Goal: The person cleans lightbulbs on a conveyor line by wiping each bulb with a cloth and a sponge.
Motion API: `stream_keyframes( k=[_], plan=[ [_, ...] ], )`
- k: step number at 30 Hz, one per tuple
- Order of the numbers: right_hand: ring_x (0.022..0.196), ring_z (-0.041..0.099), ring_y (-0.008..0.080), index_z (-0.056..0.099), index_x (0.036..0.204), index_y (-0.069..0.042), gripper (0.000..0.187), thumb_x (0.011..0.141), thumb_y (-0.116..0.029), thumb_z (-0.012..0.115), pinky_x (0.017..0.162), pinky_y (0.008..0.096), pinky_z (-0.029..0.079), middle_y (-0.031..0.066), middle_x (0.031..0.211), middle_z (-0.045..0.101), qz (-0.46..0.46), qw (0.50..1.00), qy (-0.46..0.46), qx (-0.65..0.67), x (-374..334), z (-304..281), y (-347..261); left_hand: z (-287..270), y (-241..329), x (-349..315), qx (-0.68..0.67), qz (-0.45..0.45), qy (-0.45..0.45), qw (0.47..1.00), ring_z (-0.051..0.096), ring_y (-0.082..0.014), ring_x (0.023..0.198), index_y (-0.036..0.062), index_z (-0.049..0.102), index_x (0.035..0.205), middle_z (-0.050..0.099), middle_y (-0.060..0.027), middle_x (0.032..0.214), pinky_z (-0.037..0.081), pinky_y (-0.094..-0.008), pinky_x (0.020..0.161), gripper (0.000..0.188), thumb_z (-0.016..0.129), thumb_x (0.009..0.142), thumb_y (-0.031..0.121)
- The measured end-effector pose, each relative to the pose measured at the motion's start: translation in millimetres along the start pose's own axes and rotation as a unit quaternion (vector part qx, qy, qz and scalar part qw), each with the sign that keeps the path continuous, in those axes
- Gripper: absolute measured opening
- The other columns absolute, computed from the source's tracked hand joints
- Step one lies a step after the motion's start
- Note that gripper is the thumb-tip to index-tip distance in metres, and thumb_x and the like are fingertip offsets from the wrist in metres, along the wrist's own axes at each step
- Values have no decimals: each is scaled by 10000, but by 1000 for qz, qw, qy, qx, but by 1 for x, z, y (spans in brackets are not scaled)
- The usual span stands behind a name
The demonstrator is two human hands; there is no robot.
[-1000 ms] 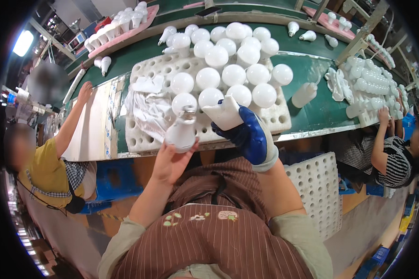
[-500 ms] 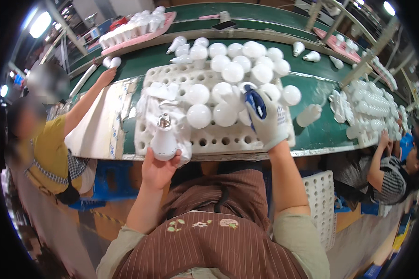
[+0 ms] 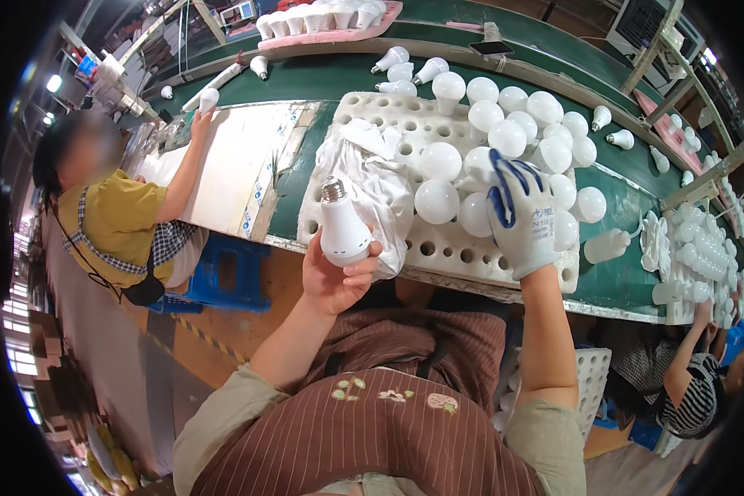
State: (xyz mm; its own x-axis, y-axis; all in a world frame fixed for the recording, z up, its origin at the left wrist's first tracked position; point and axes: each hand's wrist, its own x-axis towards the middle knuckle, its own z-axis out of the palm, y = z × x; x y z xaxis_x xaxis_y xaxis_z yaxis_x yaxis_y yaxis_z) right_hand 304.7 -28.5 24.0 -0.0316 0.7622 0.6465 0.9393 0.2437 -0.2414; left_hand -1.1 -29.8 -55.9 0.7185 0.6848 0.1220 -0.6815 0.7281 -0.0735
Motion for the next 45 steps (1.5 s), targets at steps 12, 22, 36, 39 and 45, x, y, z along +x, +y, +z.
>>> stream_keyframes(
  k=[12,22,36,39,45],
  plan=[
    [1039,625,359,669,1149,-30,343,809,-17,707,905,444,493,138,1083,683,61,993,6,98,-11,-25,-33,2,-13,-8,-28,-39,91,995,532,-215,754,10,470,1390,567,-267,1180,506,-322,638,654,386,1036,552],
    [1062,616,349,686,1187,-78,468,730,-68,787,940,475,484,145,1130,625,33,994,-2,107,-105,-8,-63,-27,-54,-16,157,-239,357,889,572,-171,676,90,602,1206,648,-152,955,514,-284,547,727,307,993,720],
    [1240,548,411,670,1186,-39,468,728,50,699,1018,451,456,232,1417,533,107,951,-154,247,-124,23,-43,-39,-93,-19,296,-61,283,910,643,-224,950,66,434,1389,592,-101,1126,587,-385,839,470,632,1007,252],
    [1272,537,384,657,1267,-44,511,765,50,665,1034,427,454,221,1419,530,117,936,-157,294,-125,16,-36,-20,-95,-16,454,-45,304,836,651,-181,855,51,319,1456,586,-128,1120,599,-327,740,622,677,974,213],
    [1409,436,369,618,1333,31,422,929,-83,571,1150,438,336,207,1468,520,93,975,-107,169,-118,-23,-47,-17,-90,10,552,-60,255,792,676,-194,726,29,270,1495,643,-169,1091,588,-314,584,678,633,1002,320]
  ],
)
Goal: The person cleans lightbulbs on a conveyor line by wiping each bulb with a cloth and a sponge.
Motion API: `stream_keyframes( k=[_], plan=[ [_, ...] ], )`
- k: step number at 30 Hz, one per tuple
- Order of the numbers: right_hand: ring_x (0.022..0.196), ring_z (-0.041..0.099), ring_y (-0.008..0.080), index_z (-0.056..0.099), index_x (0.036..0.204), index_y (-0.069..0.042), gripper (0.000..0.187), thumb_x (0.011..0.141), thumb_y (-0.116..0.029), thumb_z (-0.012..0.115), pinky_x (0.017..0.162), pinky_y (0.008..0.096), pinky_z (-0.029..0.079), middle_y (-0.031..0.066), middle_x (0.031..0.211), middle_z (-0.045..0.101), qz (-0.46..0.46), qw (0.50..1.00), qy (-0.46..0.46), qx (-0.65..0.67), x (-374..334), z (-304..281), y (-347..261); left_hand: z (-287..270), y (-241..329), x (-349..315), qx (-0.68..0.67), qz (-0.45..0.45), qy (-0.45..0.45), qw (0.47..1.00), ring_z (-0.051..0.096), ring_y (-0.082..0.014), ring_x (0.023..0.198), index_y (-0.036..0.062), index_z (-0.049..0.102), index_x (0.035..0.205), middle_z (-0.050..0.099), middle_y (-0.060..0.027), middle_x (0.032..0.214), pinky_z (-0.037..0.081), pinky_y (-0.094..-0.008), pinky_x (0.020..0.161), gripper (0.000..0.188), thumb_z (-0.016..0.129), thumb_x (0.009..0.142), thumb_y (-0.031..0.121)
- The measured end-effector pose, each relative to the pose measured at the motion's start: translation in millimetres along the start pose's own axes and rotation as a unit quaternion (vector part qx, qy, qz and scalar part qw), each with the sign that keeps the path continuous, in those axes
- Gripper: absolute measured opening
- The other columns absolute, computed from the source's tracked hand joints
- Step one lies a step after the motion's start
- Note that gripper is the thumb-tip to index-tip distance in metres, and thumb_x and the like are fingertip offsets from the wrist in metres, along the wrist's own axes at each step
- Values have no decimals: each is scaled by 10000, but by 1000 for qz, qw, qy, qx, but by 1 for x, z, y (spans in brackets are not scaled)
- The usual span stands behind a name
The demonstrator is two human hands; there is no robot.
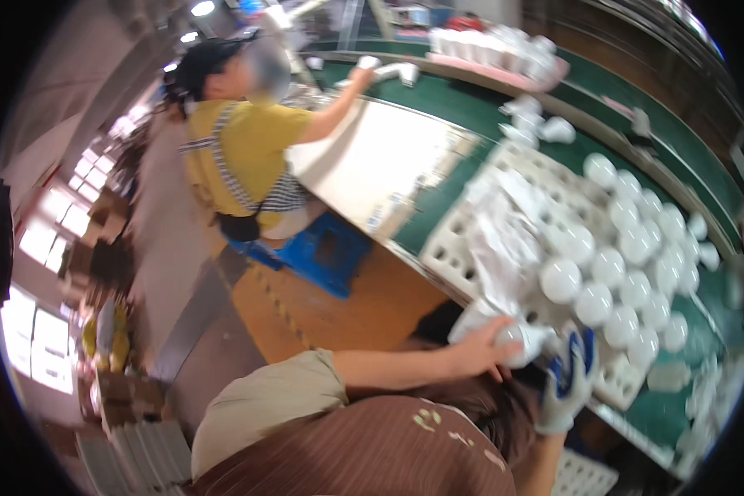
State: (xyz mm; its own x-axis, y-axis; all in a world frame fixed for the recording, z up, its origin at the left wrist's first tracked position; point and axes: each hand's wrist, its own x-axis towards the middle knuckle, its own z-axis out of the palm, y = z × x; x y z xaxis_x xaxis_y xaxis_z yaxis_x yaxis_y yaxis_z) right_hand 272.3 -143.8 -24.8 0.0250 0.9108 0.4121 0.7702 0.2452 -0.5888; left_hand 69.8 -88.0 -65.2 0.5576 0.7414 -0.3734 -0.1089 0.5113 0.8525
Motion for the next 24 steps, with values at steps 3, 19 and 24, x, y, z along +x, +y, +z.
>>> stream_keyframes(
  k=[3,19,24],
  plan=[
    [1362,457,417,648,1290,-53,531,778,-184,707,1142,521,328,206,1439,538,-53,995,-72,-44,7,28,-3,-5,-11,16,54,-21,93,994,664,-215,612,24,338,1470,666,-177,886,579,-356,503,618,609,1011,336],
    [1241,527,387,593,1292,-74,507,805,-157,702,1052,513,414,159,1395,554,-5,996,-24,-90,0,27,15,1,5,10,-50,-61,66,995,636,-185,680,70,465,1202,622,-120,921,607,-376,614,367,462,1062,410],
    [1259,503,372,618,1268,-87,471,814,-188,693,1073,493,404,131,1400,550,-7,992,-50,-116,-2,26,4,-3,4,9,-58,-60,63,995,637,-187,679,67,459,1204,618,-127,922,610,-377,621,368,458,1064,407]
  ],
)
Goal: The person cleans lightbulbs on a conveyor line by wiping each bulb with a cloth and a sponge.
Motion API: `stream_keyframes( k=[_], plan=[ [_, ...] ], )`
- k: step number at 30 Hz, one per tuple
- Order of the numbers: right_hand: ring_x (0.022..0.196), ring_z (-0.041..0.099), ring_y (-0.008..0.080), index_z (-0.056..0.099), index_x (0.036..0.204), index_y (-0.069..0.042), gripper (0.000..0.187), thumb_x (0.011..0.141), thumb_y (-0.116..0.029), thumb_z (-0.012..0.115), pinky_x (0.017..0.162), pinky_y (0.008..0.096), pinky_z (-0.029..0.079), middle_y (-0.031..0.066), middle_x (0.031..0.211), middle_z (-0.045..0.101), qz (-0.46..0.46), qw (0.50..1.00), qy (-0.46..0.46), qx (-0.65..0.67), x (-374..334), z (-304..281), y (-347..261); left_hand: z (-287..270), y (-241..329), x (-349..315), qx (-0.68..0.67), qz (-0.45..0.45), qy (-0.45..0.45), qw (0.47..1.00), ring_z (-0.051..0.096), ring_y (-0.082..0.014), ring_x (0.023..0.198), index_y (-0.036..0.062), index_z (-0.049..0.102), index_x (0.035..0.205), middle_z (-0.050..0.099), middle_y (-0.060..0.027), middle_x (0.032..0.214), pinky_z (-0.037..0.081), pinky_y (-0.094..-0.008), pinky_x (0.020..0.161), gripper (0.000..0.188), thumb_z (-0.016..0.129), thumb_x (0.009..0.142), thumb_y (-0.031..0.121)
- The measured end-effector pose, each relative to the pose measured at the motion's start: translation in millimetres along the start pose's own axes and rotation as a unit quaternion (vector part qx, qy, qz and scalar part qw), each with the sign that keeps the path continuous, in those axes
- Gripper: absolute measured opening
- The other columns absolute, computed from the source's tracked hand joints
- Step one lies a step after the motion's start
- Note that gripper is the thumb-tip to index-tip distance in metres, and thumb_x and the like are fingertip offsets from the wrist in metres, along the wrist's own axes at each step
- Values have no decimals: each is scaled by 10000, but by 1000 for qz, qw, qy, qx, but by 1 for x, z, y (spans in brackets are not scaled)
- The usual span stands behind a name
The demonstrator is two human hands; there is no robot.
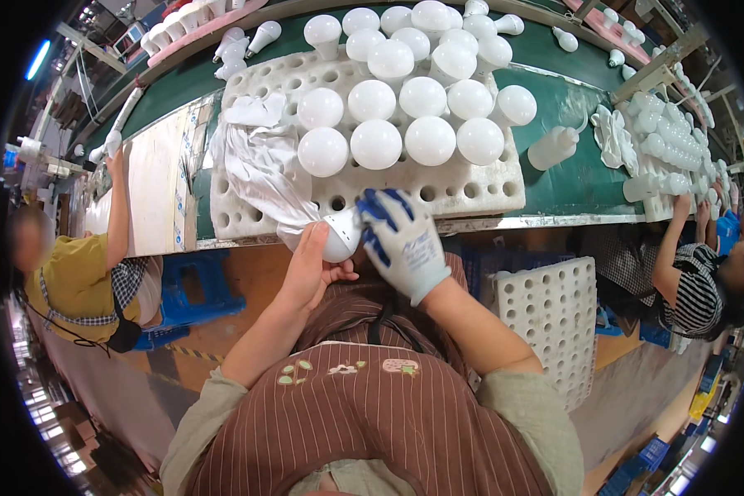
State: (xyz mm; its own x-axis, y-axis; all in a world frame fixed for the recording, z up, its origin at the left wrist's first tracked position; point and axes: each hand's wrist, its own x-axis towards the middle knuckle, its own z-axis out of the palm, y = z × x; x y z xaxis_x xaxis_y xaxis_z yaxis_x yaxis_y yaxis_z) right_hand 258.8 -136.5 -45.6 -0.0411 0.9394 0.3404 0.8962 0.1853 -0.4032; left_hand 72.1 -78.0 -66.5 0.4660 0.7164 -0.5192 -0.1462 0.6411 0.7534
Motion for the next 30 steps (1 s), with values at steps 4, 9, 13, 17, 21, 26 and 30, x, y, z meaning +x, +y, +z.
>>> stream_keyframes(
  k=[4,9,13,17,21,26,30],
  plan=[
    [1197,539,367,622,1291,-95,461,836,-158,665,1044,473,423,138,1344,588,29,999,17,11,10,1,30,-7,-4,3,-16,16,-21,1000,639,-202,698,64,464,1230,623,-144,920,612,-385,628,393,441,1063,419],
    [1271,529,352,623,1319,-65,477,843,-90,641,1077,450,400,140,1381,596,72,987,54,130,-1,-23,33,-24,-12,-7,-120,10,-64,991,638,-213,714,41,488,1308,637,-168,946,612,-382,639,543,405,1046,509],
    [1281,526,361,611,1323,-46,496,828,-79,641,1074,461,405,140,1390,591,31,991,68,113,2,-36,14,-25,-10,-7,-134,-25,-81,987,630,-201,707,25,513,1322,645,-168,953,607,-369,638,620,368,1034,554],
    [1302,492,386,621,1277,-83,498,795,-178,705,1096,522,384,138,1448,531,-35,998,4,48,0,-28,-7,-9,-2,-8,-154,-102,-47,982,569,-162,645,35,540,1285,643,-141,921,547,-304,558,631,357,1030,582],
    [1284,490,377,628,1286,-117,509,797,-220,727,1078,515,400,121,1442,516,-27,999,-12,-31,0,-3,7,-10,-2,-3,-242,-178,-84,950,549,-146,621,59,543,1273,611,-120,889,537,-286,544,647,346,1020,622],
    [1250,551,362,627,1290,-76,514,785,-88,717,1037,477,431,125,1382,594,-3,995,88,44,12,-21,17,-21,3,-13,-443,-237,-183,845,480,-100,579,16,513,1304,526,-110,855,426,-214,456,720,417,985,654],
    [1226,573,399,613,1276,-9,522,764,-43,713,1045,445,442,202,1360,592,18,985,148,90,22,-59,15,-25,3,-14,-519,-186,-312,774,477,-100,547,-29,486,1371,525,-105,847,438,-215,456,776,442,984,643]
  ],
)
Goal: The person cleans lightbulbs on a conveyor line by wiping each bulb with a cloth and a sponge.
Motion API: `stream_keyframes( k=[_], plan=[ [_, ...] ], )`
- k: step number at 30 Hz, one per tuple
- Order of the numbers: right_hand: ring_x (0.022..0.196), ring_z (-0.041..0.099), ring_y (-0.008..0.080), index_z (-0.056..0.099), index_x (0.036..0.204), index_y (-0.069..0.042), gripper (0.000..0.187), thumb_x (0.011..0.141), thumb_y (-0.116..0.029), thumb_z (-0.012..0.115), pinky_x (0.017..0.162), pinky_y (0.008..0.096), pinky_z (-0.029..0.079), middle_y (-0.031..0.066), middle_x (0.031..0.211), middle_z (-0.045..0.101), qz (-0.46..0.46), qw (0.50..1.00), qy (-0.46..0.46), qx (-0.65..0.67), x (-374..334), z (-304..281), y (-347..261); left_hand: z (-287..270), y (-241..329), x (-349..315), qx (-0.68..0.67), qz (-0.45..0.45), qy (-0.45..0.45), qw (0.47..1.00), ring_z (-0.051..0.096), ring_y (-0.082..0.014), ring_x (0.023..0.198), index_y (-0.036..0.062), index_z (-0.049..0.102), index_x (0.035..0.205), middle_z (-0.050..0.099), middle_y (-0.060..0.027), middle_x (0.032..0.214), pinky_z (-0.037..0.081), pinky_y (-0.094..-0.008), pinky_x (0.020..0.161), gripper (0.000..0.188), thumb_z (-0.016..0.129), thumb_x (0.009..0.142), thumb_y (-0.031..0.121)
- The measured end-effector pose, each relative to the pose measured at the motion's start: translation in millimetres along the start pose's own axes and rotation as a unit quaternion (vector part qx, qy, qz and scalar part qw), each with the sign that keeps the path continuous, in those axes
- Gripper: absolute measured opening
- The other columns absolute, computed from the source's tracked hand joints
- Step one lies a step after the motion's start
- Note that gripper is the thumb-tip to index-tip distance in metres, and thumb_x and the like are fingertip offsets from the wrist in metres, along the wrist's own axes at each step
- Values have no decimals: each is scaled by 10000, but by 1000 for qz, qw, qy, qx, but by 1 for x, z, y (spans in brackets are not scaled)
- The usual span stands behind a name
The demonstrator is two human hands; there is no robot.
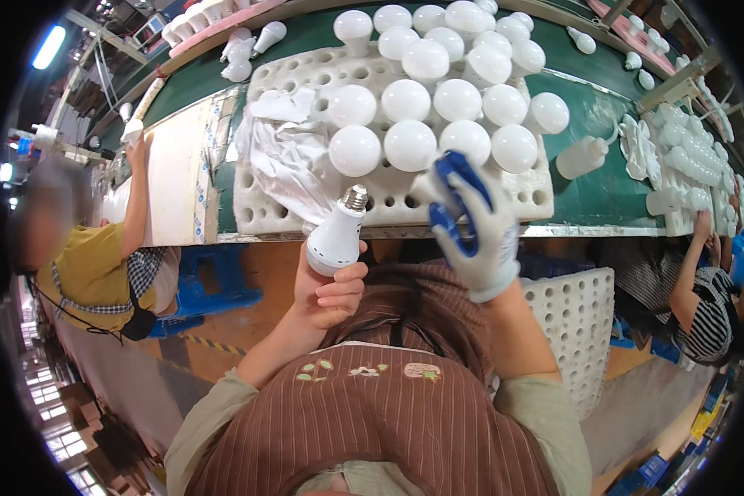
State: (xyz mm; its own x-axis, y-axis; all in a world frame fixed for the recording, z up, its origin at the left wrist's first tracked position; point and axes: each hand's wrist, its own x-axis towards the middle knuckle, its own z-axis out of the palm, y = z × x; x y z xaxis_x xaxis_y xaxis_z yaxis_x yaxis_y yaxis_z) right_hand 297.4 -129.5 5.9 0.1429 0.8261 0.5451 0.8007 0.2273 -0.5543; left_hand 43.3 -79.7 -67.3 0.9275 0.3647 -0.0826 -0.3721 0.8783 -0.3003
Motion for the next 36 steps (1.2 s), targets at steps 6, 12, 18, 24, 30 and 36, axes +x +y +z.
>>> stream_keyframes(
  k=[6,12,18,24,30,36],
  plan=[
    [1081,607,369,695,1141,-48,307,867,-186,703,928,437,474,141,1135,691,-12,998,-2,-68,65,-21,8,-5,-3,-6,-2,16,-86,996,455,-81,488,-44,468,1383,541,-121,839,463,-218,439,762,493,986,605],
    [1039,594,379,692,1070,-68,269,885,-264,676,930,486,446,150,1053,684,-11,977,-84,-195,97,17,31,5,0,-16,22,21,-123,992,432,-78,425,-40,471,1354,531,-122,779,439,-207,376,763,479,980,625],
    [1168,571,368,669,1234,-103,391,888,-283,697,1032,465,407,129,1213,658,-13,985,-13,-172,98,17,25,2,22,-23,59,48,-137,988,427,-85,415,-10,463,1355,517,-130,757,417,-205,349,784,454,965,670],
    [1286,499,406,580,1336,-29,550,825,-167,728,1098,475,385,191,1403,540,-129,981,-142,-4,92,36,-79,20,51,-65,140,165,-146,965,512,-133,539,-4,444,1382,529,-177,853,481,-266,469,854,445,937,725],
    [1432,346,429,418,1509,-81,731,890,-383,663,1200,500,252,208,1543,407,-156,943,-256,-142,88,171,-93,25,78,-131,411,397,71,817,613,-212,726,84,441,1451,586,-160,1112,515,-328,574,655,635,942,448],
    [1239,527,382,692,1187,-79,348,844,-127,655,1070,475,411,168,1252,634,-33,971,-230,50,85,210,-30,18,90,-133,511,477,160,697,671,-217,864,86,425,1417,589,-131,1158,609,-397,721,507,630,991,270]
  ],
)
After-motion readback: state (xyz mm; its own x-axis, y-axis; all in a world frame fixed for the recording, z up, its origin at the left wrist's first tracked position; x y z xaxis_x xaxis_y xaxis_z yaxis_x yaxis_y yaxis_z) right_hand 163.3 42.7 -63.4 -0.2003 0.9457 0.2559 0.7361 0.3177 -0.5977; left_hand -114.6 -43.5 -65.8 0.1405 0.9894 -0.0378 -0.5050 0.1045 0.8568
